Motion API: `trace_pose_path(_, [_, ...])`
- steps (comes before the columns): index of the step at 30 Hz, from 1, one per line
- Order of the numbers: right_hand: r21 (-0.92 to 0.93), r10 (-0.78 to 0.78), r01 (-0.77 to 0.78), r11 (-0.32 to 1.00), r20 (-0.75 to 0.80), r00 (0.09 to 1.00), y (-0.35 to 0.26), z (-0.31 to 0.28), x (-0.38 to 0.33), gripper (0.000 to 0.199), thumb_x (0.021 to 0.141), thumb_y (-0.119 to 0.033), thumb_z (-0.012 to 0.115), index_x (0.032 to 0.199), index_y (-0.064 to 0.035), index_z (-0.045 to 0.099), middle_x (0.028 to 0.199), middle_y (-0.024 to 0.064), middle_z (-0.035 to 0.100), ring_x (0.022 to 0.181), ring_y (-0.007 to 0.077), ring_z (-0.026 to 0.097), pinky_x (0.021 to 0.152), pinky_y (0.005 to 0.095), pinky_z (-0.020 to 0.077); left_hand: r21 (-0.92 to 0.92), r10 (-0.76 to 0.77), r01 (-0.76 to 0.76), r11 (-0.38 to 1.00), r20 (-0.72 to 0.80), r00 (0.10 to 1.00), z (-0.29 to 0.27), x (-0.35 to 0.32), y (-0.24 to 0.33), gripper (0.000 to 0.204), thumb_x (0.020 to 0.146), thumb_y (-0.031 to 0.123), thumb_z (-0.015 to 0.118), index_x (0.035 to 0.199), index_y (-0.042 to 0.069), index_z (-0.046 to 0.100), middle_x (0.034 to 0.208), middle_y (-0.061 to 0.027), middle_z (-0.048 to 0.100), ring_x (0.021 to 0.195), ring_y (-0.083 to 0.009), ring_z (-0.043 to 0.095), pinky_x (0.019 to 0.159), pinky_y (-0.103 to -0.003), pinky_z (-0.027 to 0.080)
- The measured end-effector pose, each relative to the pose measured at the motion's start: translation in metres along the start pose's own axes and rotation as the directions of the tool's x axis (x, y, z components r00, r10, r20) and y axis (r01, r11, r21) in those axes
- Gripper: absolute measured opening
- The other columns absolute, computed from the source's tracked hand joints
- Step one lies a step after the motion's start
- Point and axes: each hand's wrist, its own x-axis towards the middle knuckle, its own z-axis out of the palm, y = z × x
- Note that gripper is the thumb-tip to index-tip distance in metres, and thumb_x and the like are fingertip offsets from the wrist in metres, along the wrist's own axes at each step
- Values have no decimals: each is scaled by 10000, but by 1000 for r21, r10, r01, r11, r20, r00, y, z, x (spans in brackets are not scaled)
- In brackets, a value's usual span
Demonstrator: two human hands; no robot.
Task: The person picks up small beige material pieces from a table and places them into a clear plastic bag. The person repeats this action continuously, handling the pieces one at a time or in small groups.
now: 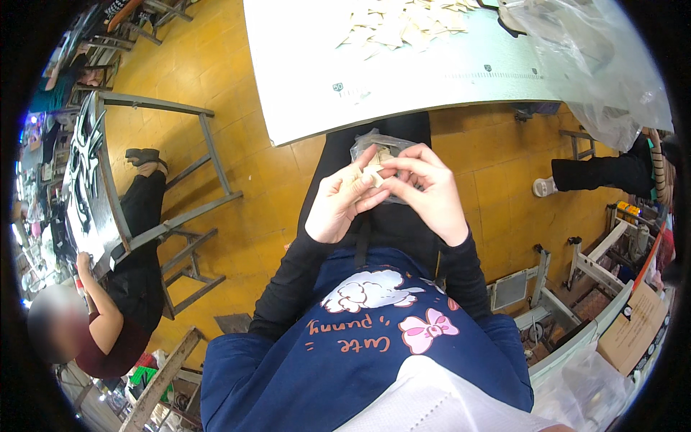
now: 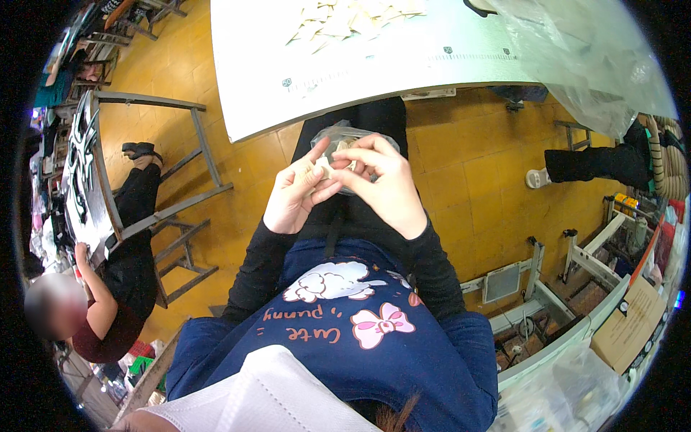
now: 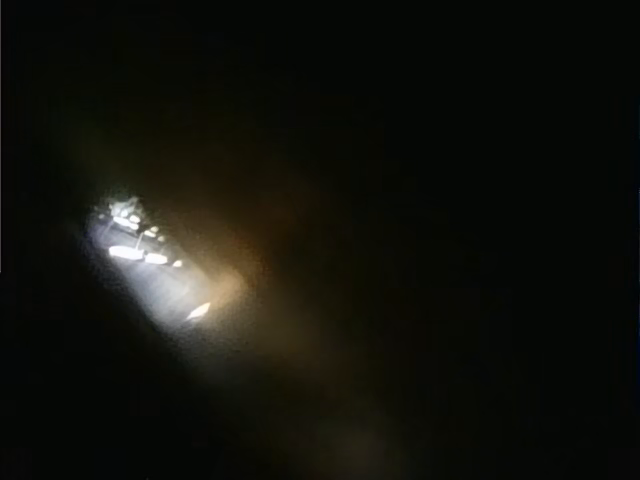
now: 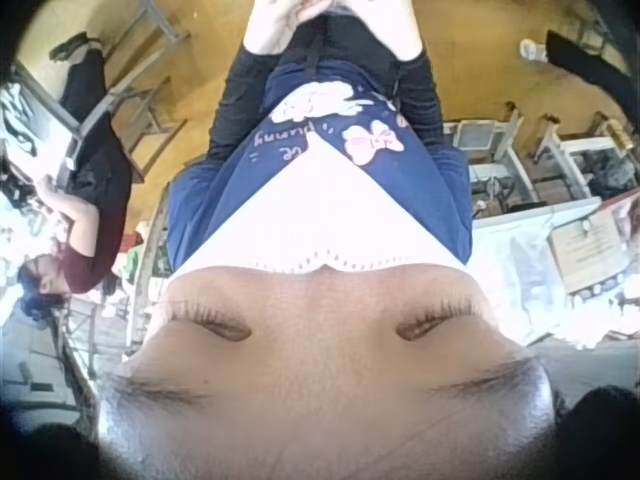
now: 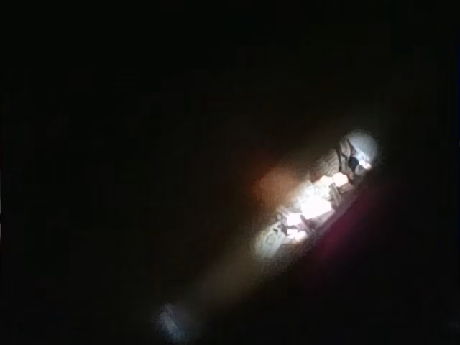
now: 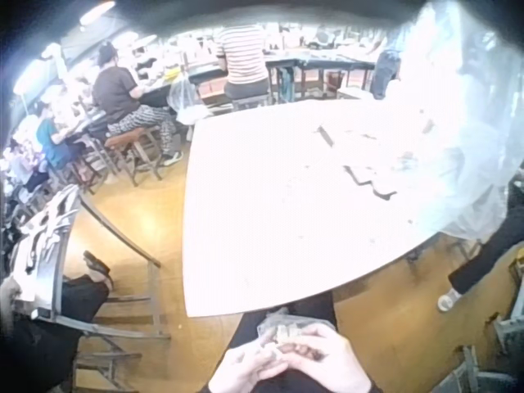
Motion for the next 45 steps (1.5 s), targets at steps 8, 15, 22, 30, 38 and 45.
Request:
trace_pose_path(8, [-68,-90,85,994,-80,993,6,9,3,152,837,-115,759,941,-8,734,1004,44,559,783,105,557,673,225,458,-31,-19,21,999,63,998,-5,-4,-1,490,1001,192,577,1387,-78,444,1522,-242,349,1243,-275,575,1016,-364,517])
trace_pose_path(15, [-351,2,-20,936,-50,999,3,-12,-5,201,854,-27,698,1051,11,712,1091,55,602,858,100,590,738,229,486,-44,-64,64,997,19,998,-14,-6,14,706,1020,187,507,1539,-40,86,1403,-316,470,1252,-330,566,1010,-358,522])
trace_pose_path(22, [-195,-160,167,966,51,986,-6,6,-3,234,839,-68,718,1070,-33,726,1102,60,618,899,140,613,729,261,496,49,-206,200,979,182,962,-8,-13,18,811,986,116,535,1576,89,-20,1397,-210,501,1217,-281,590,1024,-356,502])
trace_pose_path(30, [-44,-28,33,998,108,994,-7,15,-6,140,855,-102,739,938,7,709,975,63,624,835,155,656,686,273,542,121,-177,155,981,208,962,-3,-10,8,819,955,13,515,1587,130,8,1484,-127,398,1308,-231,488,1055,-410,469])
trace_pose_path(38, [-65,-120,116,991,-52,991,-6,7,-11,113,871,-71,715,923,29,703,894,64,639,840,152,626,707,272,501,-31,-238,253,967,239,941,-3,-6,8,704,982,71,506,1572,72,121,1434,-212,459,1273,-320,547,1053,-407,486])
trace_pose_path(45, [-181,-148,111,977,-207,967,6,-9,-10,121,873,-55,705,921,54,681,933,84,636,834,169,614,733,269,479,-10,-125,128,992,163,979,-17,2,5,793,1022,493,427,1531,-48,148,1486,-309,353,1354,-367,450,1068,-409,474])
